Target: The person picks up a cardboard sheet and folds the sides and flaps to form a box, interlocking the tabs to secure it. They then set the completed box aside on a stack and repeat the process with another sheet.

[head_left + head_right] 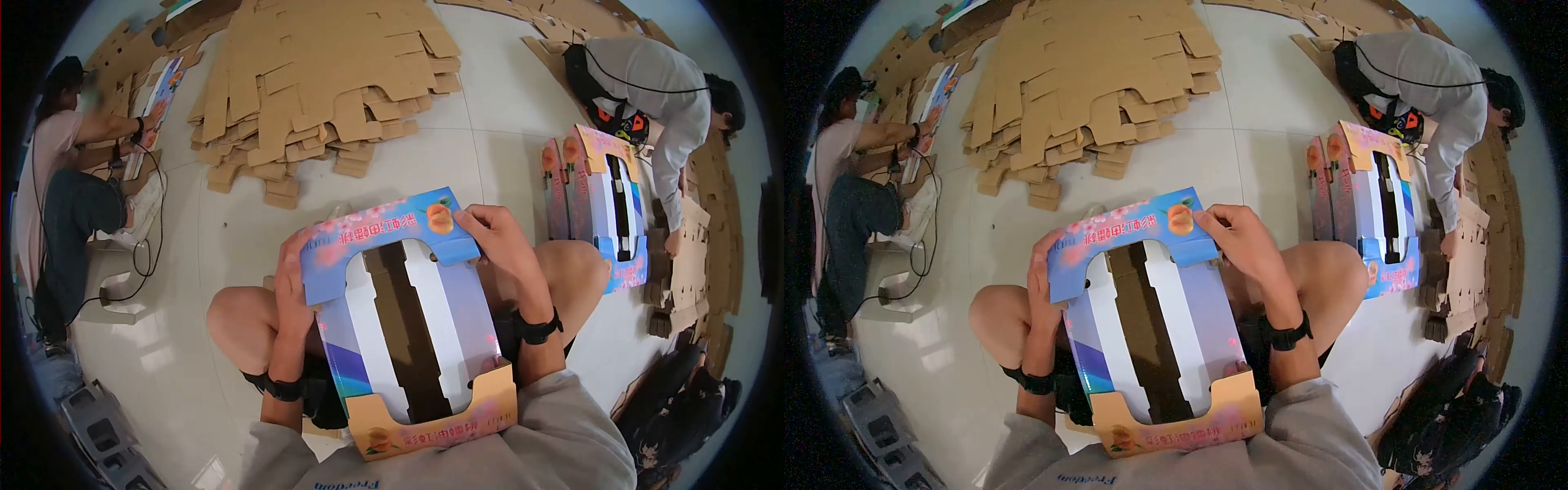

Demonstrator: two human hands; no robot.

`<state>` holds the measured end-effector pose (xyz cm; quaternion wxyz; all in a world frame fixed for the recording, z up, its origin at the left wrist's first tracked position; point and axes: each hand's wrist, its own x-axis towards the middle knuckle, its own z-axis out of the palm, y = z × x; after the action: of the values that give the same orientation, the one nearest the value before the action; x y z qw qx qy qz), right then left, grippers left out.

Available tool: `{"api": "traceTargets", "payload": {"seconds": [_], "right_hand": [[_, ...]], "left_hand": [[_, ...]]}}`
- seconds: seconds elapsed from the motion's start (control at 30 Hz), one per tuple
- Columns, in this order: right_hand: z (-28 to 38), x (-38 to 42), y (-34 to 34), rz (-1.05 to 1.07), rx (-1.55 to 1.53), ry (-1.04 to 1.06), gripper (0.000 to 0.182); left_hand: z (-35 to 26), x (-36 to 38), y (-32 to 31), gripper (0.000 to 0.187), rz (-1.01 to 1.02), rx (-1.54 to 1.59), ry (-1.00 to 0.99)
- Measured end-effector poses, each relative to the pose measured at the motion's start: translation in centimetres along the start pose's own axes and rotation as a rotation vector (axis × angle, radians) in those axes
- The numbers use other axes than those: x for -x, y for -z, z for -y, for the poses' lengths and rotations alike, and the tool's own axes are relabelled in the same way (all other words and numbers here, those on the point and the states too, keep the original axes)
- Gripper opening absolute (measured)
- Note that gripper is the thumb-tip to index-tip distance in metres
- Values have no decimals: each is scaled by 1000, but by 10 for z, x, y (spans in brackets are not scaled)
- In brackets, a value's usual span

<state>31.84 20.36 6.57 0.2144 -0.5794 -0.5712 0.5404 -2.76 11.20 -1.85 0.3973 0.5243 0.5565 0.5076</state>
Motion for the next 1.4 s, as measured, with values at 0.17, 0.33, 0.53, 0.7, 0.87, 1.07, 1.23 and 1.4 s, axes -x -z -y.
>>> {"api": "traceTargets", "payload": {"seconds": [0.17, 0.33, 0.53, 0.7, 0.87, 1.07, 1.23, 1.4], "right_hand": [[-6, 2, -7, -42, -15, 51, 46], [-12, -1, -3, -19, 127, 114, 31], [-19, -4, -14, 59, 4, 34, 93], [-21, -6, -31, 1, -305, -147, 81], [-16, -6, -5, -127, 78, 102, 38], [-21, -1, -10, -65, 44, 124, 42], [-6, 4, -12, 18, -116, 53, 42], [-15, 2, -11, 31, -108, 64, 45]], "left_hand": [[-19, 7, 7, 43, 133, 33, 128], [-16, 12, 10, 50, 163, 149, 203], [-23, 16, 9, 68, 110, 153, 267], [-26, 20, 10, 69, 105, 228, 353], [-9, 24, 4, 61, 32, 247, 202], [-20, 25, 10, 47, 131, 118, 251], [-16, 24, 13, 45, 137, 155, 241], [-10, 24, 6, 43, 83, 268, 251]]}}
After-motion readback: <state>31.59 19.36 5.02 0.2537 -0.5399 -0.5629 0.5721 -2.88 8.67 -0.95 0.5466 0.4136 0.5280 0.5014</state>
